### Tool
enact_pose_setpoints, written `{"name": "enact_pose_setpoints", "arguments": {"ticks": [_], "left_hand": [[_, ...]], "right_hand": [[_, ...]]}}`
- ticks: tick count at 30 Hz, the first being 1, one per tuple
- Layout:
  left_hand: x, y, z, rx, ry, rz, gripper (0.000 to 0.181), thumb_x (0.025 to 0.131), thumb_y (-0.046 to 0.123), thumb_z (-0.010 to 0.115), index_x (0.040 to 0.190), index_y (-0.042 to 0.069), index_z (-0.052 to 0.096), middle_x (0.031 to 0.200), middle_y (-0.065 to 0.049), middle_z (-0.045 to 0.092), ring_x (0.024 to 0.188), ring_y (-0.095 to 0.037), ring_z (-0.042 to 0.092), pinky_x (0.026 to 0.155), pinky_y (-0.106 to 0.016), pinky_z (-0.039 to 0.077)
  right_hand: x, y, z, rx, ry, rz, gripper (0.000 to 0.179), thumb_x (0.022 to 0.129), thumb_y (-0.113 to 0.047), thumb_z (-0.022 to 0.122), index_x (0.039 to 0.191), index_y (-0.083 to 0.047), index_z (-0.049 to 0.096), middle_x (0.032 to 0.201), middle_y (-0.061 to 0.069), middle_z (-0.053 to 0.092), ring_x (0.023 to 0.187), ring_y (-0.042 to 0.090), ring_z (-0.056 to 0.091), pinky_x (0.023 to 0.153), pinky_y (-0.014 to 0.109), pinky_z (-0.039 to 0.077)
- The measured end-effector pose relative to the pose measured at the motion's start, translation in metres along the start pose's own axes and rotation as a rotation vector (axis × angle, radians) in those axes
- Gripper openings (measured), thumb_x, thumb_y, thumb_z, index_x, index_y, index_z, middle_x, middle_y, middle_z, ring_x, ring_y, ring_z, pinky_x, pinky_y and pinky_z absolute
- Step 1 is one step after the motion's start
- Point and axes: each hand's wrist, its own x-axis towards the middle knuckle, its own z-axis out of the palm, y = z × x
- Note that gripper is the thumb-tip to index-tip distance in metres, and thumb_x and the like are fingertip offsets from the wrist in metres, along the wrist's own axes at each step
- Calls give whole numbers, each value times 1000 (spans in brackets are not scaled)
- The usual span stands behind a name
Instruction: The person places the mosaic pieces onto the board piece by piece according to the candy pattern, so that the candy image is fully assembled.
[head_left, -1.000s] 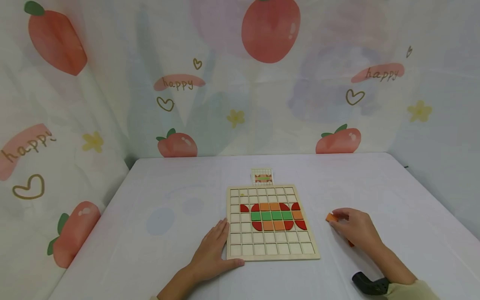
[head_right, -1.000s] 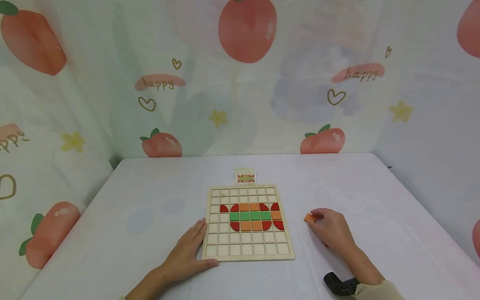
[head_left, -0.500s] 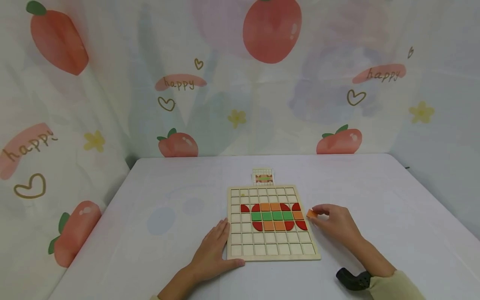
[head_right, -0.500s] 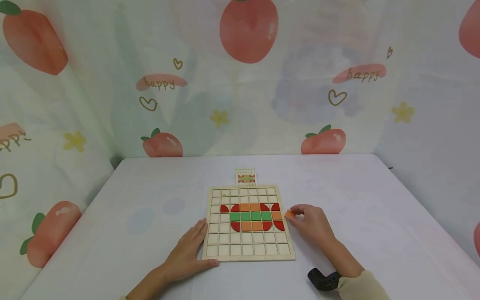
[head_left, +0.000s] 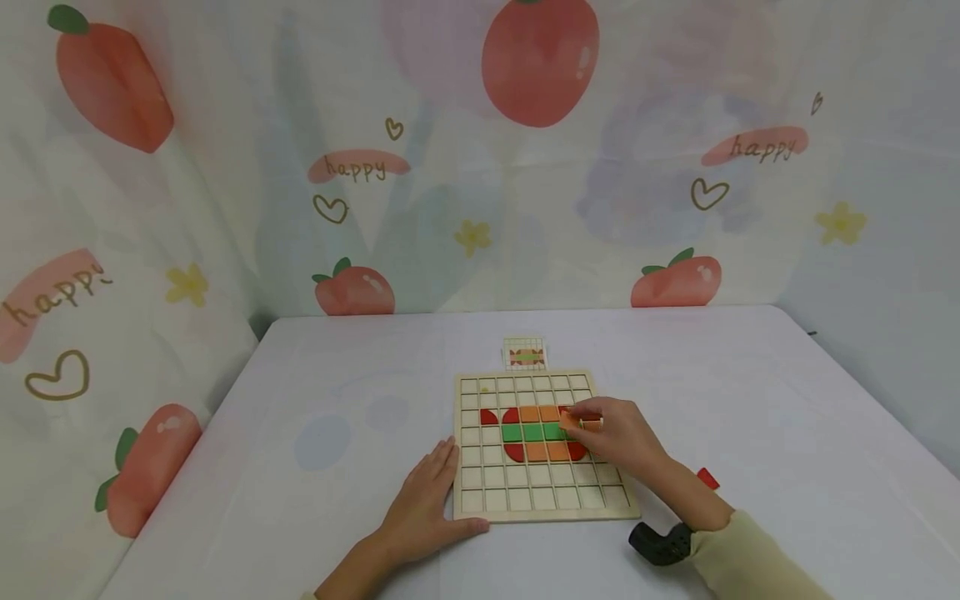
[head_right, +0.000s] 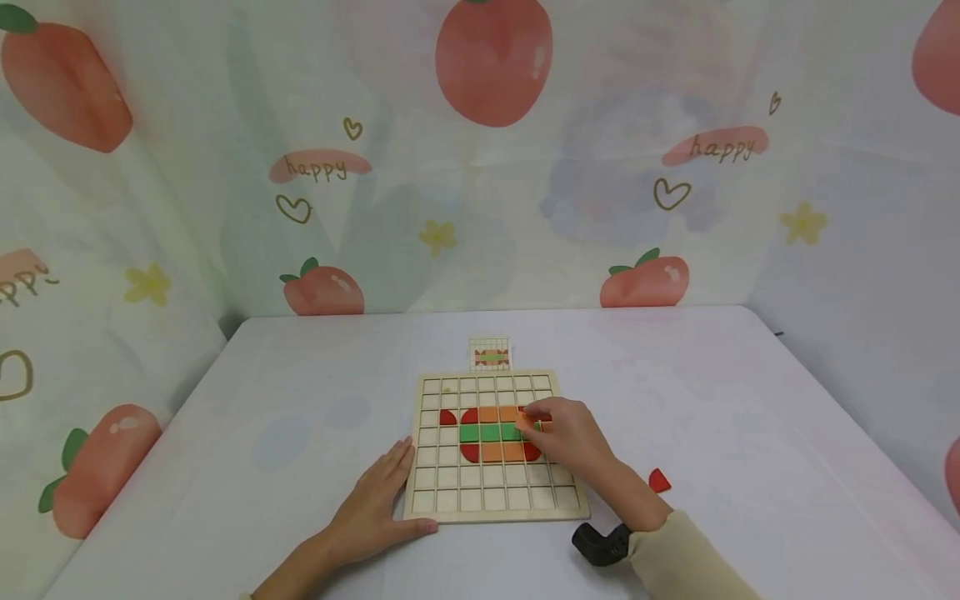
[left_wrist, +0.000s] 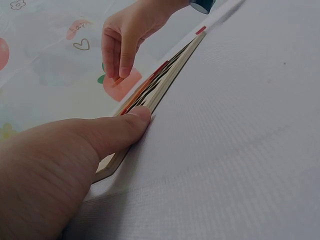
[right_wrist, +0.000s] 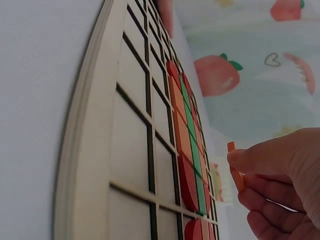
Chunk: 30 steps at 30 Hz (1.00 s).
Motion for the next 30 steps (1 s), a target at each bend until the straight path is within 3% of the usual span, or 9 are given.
{"name": "enact_pose_setpoints", "arguments": {"ticks": [12, 23, 30], "left_hand": [[0, 1, -2, 3, -9, -7, 107, 72, 73, 53, 145, 1, 22, 151, -10, 17, 137, -25, 13, 106, -49, 19], [-1, -1, -3, -19, 1, 16, 105, 74, 71, 53, 145, 1, 21, 151, -9, 16, 137, -24, 12, 106, -50, 18], [0, 0, -3, -16, -19, -2, 107, 73, 74, 51, 146, 4, 18, 152, -7, 13, 138, -22, 9, 107, -48, 16]], "right_hand": [[19, -22, 22, 17, -19, -211, 20, 76, -11, 75, 95, -4, 70, 90, 2, 67, 85, 19, 62, 75, 38, 51], [34, -40, 40, 73, -137, -383, 16, 80, -14, 72, 94, -6, 71, 90, 1, 68, 87, 17, 63, 75, 37, 51], [37, -43, 46, 44, -151, -380, 16, 80, -18, 73, 92, -9, 71, 91, -1, 69, 88, 15, 63, 74, 33, 52]]}}
